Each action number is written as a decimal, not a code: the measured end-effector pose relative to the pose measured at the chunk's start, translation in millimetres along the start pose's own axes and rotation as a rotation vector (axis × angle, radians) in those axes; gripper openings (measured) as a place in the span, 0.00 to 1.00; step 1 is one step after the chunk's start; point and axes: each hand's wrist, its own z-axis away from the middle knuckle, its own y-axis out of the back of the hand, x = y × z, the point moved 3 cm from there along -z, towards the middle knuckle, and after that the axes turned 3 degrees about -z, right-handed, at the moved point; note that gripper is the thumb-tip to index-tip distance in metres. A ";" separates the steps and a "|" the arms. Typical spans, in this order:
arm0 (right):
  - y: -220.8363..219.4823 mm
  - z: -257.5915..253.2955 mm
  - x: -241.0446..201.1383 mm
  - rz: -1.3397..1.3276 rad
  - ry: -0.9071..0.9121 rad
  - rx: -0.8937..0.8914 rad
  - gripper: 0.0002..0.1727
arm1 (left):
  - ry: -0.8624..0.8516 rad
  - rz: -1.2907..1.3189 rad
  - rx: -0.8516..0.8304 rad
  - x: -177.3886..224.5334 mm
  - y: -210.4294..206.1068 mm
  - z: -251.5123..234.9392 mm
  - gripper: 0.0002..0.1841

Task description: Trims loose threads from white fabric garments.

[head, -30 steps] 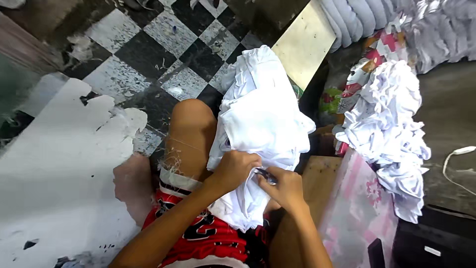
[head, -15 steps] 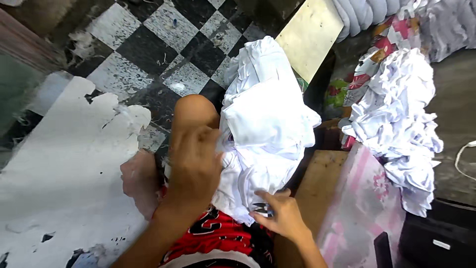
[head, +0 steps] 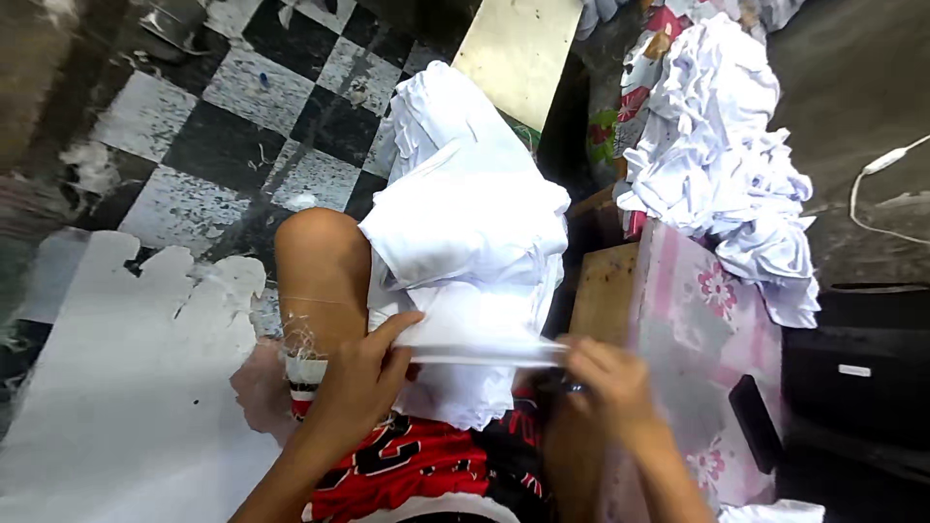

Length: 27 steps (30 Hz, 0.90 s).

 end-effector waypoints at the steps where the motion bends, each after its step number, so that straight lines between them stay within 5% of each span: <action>1: 9.6 -20.6 13.2 -0.018 -0.004 0.075 0.10 | 0.039 0.169 -0.030 5.9 1.8 -8.9 0.18; 3: 16.4 -63.2 35.0 -0.113 -0.032 0.175 0.08 | 0.123 0.459 -0.019 18.8 7.0 -34.1 0.16; 5: 9.9 -109.5 51.3 -0.212 -0.106 0.211 0.18 | 0.165 0.650 0.049 24.2 12.0 -64.7 0.15; 7: -15.4 -155.3 69.7 -0.248 -0.218 0.237 0.29 | 0.145 0.615 0.152 18.8 17.3 -92.3 0.14; 10: -83.0 -190.6 91.5 -0.286 -0.457 0.048 0.30 | 0.130 0.435 0.169 -8.1 24.9 -112.1 0.21; 12: -124.8 -190.5 98.8 -0.285 -0.581 -0.103 0.24 | 0.112 0.329 0.193 -19.2 33.3 -104.2 0.19; 15: -139.8 -182.9 100.3 -0.270 -0.604 -0.082 0.21 | 0.130 0.290 0.310 -30.9 39.7 -74.3 0.10; 18: -140.9 -175.3 103.8 -0.303 -0.555 0.000 0.21 | 0.263 0.581 0.340 -40.6 31.0 -46.9 0.06; 22: -143.8 -172.3 105.3 -0.307 -0.563 0.044 0.20 | 0.340 1.174 0.217 -34.0 13.2 -26.3 0.18; 27: -143.7 -171.4 105.9 -0.322 -0.589 0.034 0.20 | 0.266 1.262 0.155 -21.4 3.5 -19.0 0.21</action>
